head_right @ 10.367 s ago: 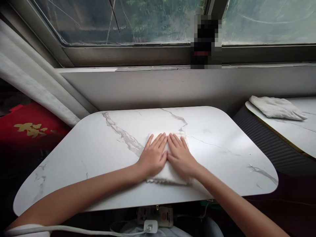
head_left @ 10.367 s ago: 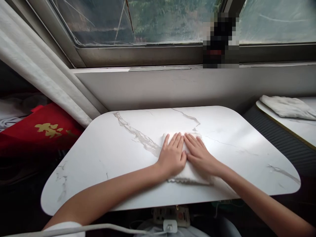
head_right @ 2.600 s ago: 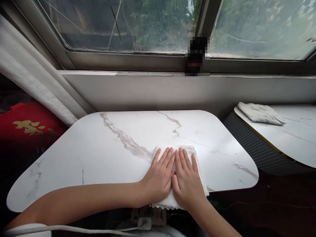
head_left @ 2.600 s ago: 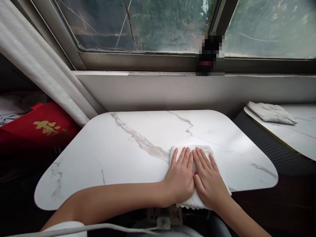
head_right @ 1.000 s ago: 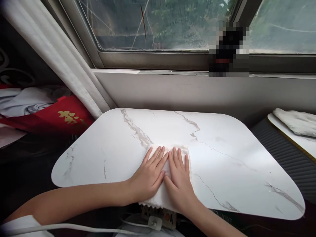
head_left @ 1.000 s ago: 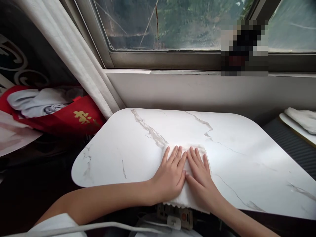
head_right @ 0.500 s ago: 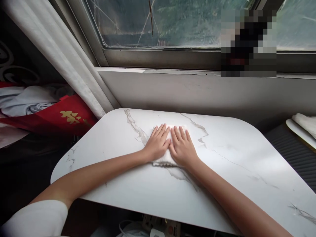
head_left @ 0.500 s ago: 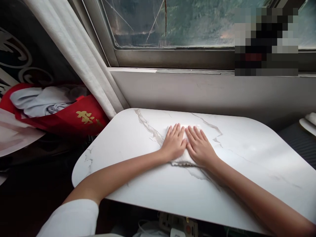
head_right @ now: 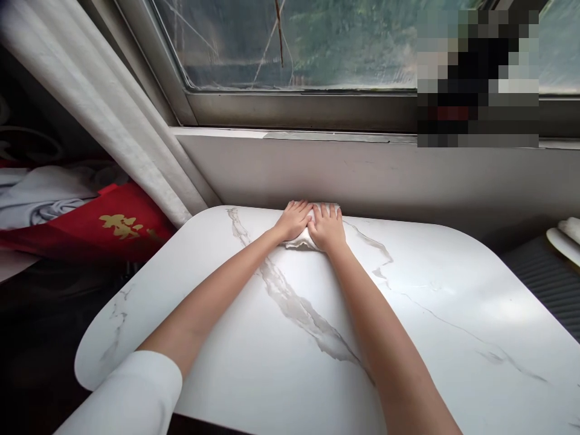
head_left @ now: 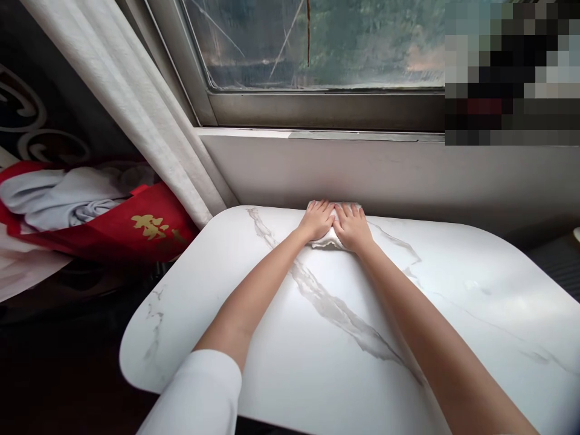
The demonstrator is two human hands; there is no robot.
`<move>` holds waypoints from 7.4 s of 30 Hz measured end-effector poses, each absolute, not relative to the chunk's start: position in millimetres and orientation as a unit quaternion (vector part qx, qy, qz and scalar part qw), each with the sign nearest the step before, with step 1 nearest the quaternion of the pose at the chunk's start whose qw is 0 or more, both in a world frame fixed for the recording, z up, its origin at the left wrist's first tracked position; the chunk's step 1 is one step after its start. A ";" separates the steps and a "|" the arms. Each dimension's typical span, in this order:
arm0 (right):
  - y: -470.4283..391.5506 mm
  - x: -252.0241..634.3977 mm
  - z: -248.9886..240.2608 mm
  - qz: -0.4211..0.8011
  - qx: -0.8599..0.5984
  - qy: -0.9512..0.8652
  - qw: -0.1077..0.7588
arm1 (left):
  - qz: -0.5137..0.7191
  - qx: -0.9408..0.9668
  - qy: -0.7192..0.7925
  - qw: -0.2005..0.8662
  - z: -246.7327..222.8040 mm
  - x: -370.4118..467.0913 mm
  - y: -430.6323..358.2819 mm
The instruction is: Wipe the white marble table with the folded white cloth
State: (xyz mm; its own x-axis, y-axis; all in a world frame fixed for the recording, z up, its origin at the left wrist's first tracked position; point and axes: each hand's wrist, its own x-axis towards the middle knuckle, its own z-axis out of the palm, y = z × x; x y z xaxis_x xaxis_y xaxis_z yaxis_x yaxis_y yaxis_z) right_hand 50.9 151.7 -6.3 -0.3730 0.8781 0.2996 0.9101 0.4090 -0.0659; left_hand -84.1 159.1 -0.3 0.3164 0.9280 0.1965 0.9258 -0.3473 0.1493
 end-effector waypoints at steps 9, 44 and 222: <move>111.3 57.4 -8.2 -0.072 -0.522 -0.840 0.128 | 0.118 0.815 0.568 0.004 -0.4 -82.1 113.2; 106.5 -24.1 2.3 0.008 -0.487 -0.869 0.082 | 0.119 0.783 0.610 0.027 1.0 -160.6 95.2; 123.6 -80.6 -7.4 0.027 -0.506 -0.841 0.191 | 0.115 0.767 0.631 0.005 -0.7 -217.1 125.4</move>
State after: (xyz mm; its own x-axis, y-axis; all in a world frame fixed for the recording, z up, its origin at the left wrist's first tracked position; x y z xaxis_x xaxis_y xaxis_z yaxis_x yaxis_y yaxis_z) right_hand -80.6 123.6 -7.4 -0.4155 0.8610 0.2934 0.8402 0.4869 -0.2388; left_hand -217.1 125.4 -0.7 0.1768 0.9693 0.1711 0.9672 -0.2033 0.1525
